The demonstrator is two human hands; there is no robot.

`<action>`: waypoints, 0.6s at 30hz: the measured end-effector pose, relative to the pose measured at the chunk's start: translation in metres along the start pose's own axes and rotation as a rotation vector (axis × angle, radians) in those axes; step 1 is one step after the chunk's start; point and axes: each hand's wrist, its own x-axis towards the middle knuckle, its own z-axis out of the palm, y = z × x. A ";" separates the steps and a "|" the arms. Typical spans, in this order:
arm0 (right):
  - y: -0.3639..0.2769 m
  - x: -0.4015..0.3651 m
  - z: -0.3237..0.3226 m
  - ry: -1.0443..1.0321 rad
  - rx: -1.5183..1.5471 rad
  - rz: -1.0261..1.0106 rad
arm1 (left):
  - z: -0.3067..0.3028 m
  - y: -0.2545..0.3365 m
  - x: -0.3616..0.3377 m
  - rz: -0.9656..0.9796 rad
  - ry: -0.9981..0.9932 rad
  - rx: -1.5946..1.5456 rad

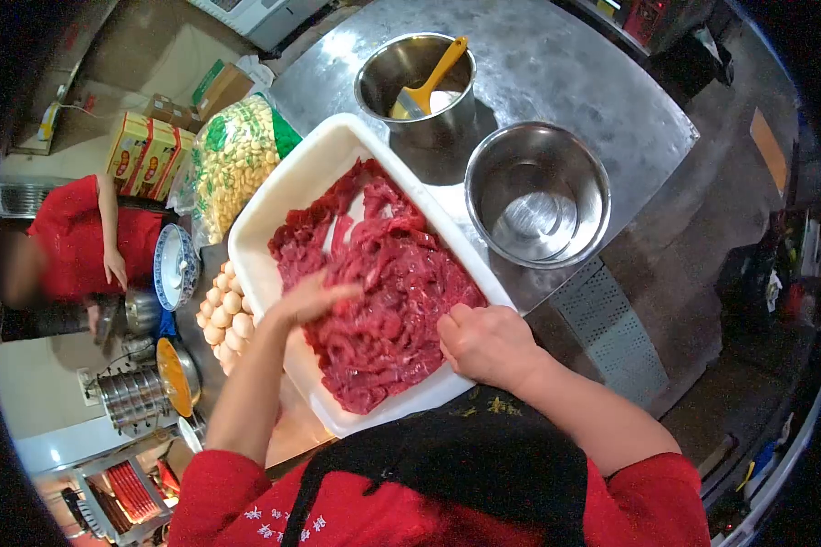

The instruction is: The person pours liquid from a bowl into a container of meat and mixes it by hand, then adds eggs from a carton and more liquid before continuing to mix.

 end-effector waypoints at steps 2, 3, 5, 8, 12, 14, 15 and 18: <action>0.002 0.000 -0.001 -0.040 0.006 -0.011 | 0.030 0.001 -0.028 0.095 -0.020 -0.281; 0.002 0.000 -0.001 -0.040 0.015 -0.003 | 0.042 0.008 -0.039 0.059 -0.072 -0.580; 0.002 0.001 -0.001 -0.029 0.008 -0.022 | 0.068 0.022 -0.057 -0.043 -0.084 -1.128; 0.003 0.002 -0.002 -0.072 -0.018 -0.020 | 0.101 0.027 -0.047 -0.009 -0.073 -1.526; -0.001 0.006 -0.010 -0.100 0.017 -0.028 | 0.069 0.064 -0.043 0.146 0.007 -1.411; -0.005 0.017 -0.014 -0.105 0.128 0.059 | 0.038 0.098 -0.079 0.271 0.171 -1.209; -0.009 0.025 -0.022 -0.187 0.225 0.153 | 0.024 0.098 -0.094 0.254 0.228 -1.054; -0.006 0.050 -0.021 -0.128 0.349 0.181 | 0.034 0.057 -0.103 0.213 0.497 -0.955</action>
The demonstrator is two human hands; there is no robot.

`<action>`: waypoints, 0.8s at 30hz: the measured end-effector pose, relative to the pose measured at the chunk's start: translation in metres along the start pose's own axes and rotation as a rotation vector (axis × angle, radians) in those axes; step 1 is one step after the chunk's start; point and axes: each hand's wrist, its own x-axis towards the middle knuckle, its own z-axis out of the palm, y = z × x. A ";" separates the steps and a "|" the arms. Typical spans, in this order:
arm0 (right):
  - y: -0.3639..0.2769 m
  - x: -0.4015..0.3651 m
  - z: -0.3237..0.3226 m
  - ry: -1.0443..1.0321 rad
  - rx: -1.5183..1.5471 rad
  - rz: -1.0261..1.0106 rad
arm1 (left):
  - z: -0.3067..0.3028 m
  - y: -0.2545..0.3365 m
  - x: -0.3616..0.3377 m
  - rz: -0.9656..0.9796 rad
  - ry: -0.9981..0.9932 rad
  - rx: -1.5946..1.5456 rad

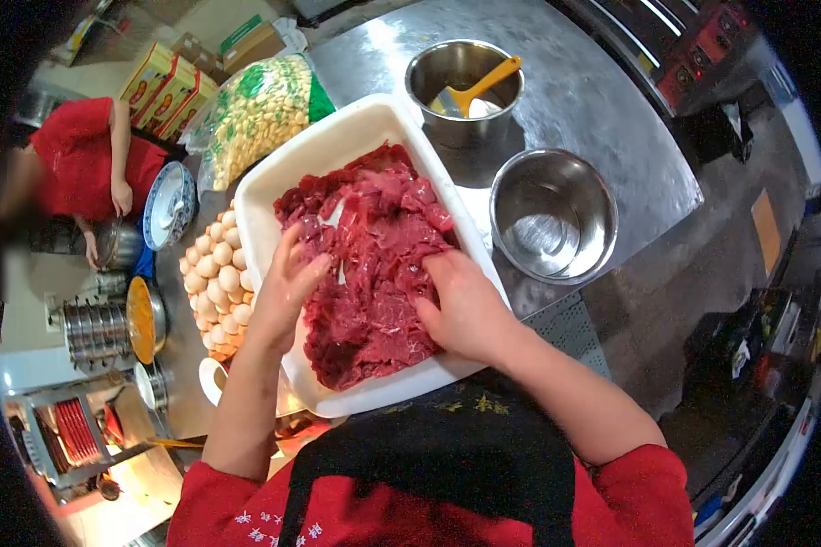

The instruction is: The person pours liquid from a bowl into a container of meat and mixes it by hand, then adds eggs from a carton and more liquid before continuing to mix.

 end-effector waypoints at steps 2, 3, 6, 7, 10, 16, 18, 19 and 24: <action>0.011 0.016 0.012 0.000 0.036 0.069 | -0.015 -0.064 -0.011 0.005 0.082 0.028; 0.017 0.021 0.018 0.005 0.078 0.148 | -0.017 -0.088 -0.022 0.003 0.156 0.064; 0.019 0.031 0.027 -0.107 0.252 0.408 | -0.001 -0.130 -0.045 -0.138 0.151 -0.159; 0.037 0.030 0.045 -0.066 0.221 0.331 | 0.006 -0.123 -0.043 -0.131 0.165 -0.182; 0.053 0.045 0.081 -0.132 0.304 0.530 | 0.021 -0.085 -0.014 -0.437 0.211 -0.724; -0.017 0.080 0.050 -0.372 1.044 0.630 | 0.010 -0.060 0.010 -0.462 -0.036 -0.945; -0.033 0.086 0.030 -0.432 1.076 0.421 | -0.003 -0.027 -0.004 -0.259 -0.126 -0.864; -0.040 0.090 0.022 -0.413 1.093 0.353 | -0.009 -0.017 -0.006 -0.140 -0.140 -0.799; -0.103 0.112 -0.040 -0.200 0.642 -0.002 | -0.033 0.052 -0.024 0.288 -0.070 -0.544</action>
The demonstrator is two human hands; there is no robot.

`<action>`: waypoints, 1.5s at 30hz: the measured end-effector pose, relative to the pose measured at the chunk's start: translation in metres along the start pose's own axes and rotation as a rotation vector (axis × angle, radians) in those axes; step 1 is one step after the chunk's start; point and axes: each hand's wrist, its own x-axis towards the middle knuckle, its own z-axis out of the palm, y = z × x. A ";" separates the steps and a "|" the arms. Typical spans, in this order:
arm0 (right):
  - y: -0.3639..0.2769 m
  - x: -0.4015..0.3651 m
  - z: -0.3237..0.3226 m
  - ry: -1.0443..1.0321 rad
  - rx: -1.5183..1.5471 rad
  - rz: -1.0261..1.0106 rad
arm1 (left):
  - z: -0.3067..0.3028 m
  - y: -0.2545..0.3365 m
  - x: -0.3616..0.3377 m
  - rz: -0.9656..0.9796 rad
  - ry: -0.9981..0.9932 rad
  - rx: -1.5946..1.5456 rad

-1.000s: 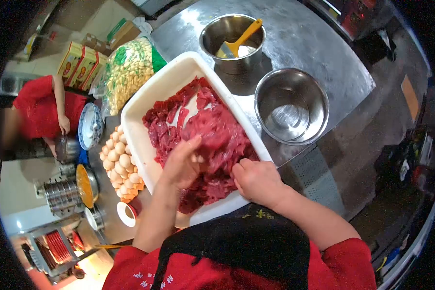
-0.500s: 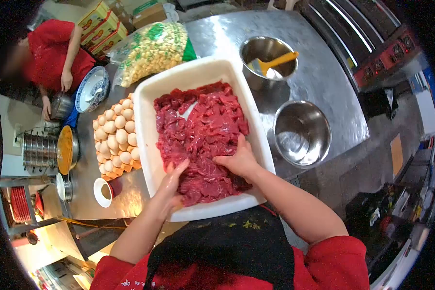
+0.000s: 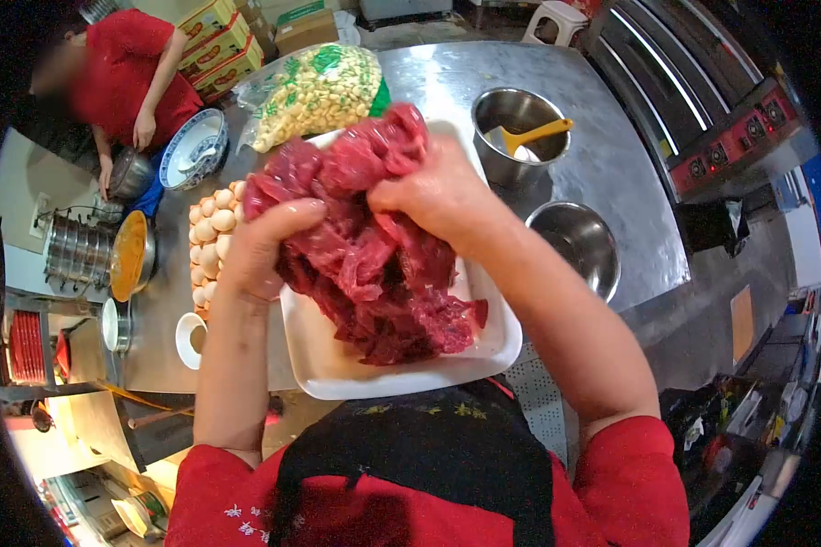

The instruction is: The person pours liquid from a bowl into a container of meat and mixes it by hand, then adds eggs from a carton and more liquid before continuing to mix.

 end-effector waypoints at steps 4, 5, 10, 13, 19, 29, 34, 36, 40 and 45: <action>-0.022 0.015 -0.002 0.161 -0.108 -0.336 | 0.013 0.026 -0.008 0.119 0.102 0.056; -0.025 0.014 -0.002 0.162 -0.110 -0.336 | 0.015 0.028 -0.010 0.128 0.095 0.067; -0.013 -0.023 0.003 -0.122 -0.199 0.141 | -0.007 -0.032 -0.030 -0.011 -0.015 0.390; 0.107 -0.062 -0.023 -0.287 -0.817 -0.102 | -0.047 -0.110 -0.057 0.099 -0.029 1.087; 0.158 -0.067 0.005 0.176 0.163 0.795 | -0.024 -0.127 -0.060 -0.631 0.458 -0.053; 0.079 -0.012 0.023 -0.070 0.472 0.465 | -0.014 -0.074 0.002 -0.307 0.086 -0.291; 0.017 0.010 0.010 0.093 -0.342 -0.162 | 0.006 -0.003 -0.010 0.079 0.047 0.095; -0.004 0.008 0.006 0.181 -0.651 -0.320 | 0.008 0.008 -0.015 0.241 0.042 0.218; 0.000 -0.006 0.012 0.225 -0.552 -0.436 | 0.005 -0.023 -0.026 0.488 0.101 0.580; 0.103 -0.039 -0.019 -0.686 -1.033 -0.192 | -0.041 -0.084 -0.048 0.292 -0.349 1.289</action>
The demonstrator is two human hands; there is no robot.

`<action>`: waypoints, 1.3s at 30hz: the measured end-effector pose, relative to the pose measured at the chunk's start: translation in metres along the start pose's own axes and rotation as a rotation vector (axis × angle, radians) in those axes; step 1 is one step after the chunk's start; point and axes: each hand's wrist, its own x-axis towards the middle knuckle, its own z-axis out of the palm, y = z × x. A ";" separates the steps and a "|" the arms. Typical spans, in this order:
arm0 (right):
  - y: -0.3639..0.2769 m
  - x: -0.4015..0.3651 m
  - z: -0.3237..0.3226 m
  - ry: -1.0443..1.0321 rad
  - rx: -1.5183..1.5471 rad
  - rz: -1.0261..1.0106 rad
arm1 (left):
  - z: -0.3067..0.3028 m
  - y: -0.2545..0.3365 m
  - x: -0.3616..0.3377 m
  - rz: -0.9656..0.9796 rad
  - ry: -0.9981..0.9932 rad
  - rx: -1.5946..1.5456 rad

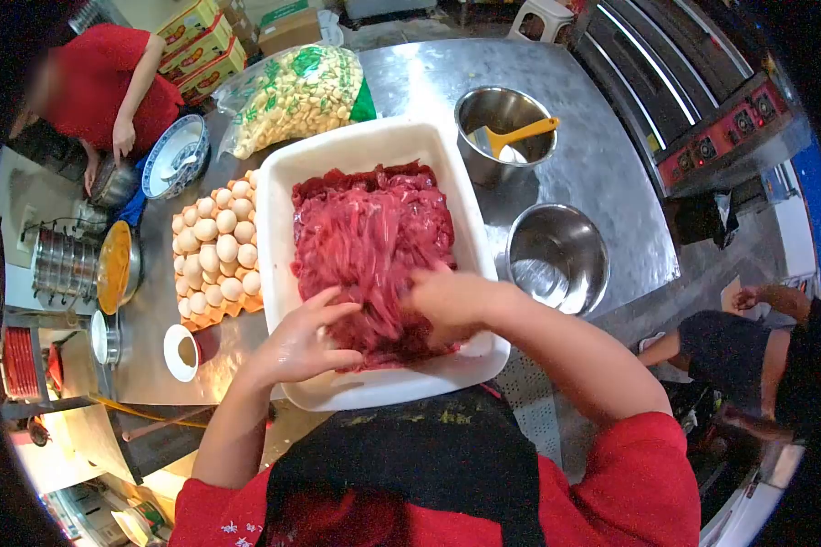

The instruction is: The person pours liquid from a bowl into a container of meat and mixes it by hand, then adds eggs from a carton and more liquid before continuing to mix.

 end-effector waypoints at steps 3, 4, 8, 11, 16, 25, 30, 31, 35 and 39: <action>0.018 0.010 -0.009 -0.355 0.114 0.182 | 0.012 -0.022 0.002 -0.449 0.228 -0.518; 0.034 0.019 -0.001 0.065 0.127 0.275 | 0.018 -0.033 0.013 -0.479 0.294 -0.544; 0.074 0.076 0.007 0.545 0.510 0.709 | 0.046 -0.073 0.057 -0.688 0.430 -0.770; 0.060 0.088 0.029 0.512 0.832 0.723 | 0.045 -0.076 0.072 -0.789 0.497 -1.122; 0.007 0.068 0.016 0.503 1.524 0.555 | 0.044 -0.057 0.064 -0.734 0.279 -1.579; -0.042 0.041 -0.123 0.930 0.461 0.173 | -0.072 0.020 0.079 -0.435 0.384 -1.407; -0.051 0.047 -0.104 1.167 0.340 -0.032 | -0.076 0.023 0.083 0.059 0.615 -0.536; -0.045 0.049 -0.082 1.182 0.199 -0.008 | -0.069 0.011 0.080 0.295 0.536 -0.073; -0.022 0.010 0.027 0.194 -0.082 0.442 | 0.011 -0.026 0.024 -0.023 -0.104 0.140; -0.017 -0.045 0.069 0.056 -0.018 0.342 | 0.016 -0.009 -0.015 -0.120 -0.391 0.222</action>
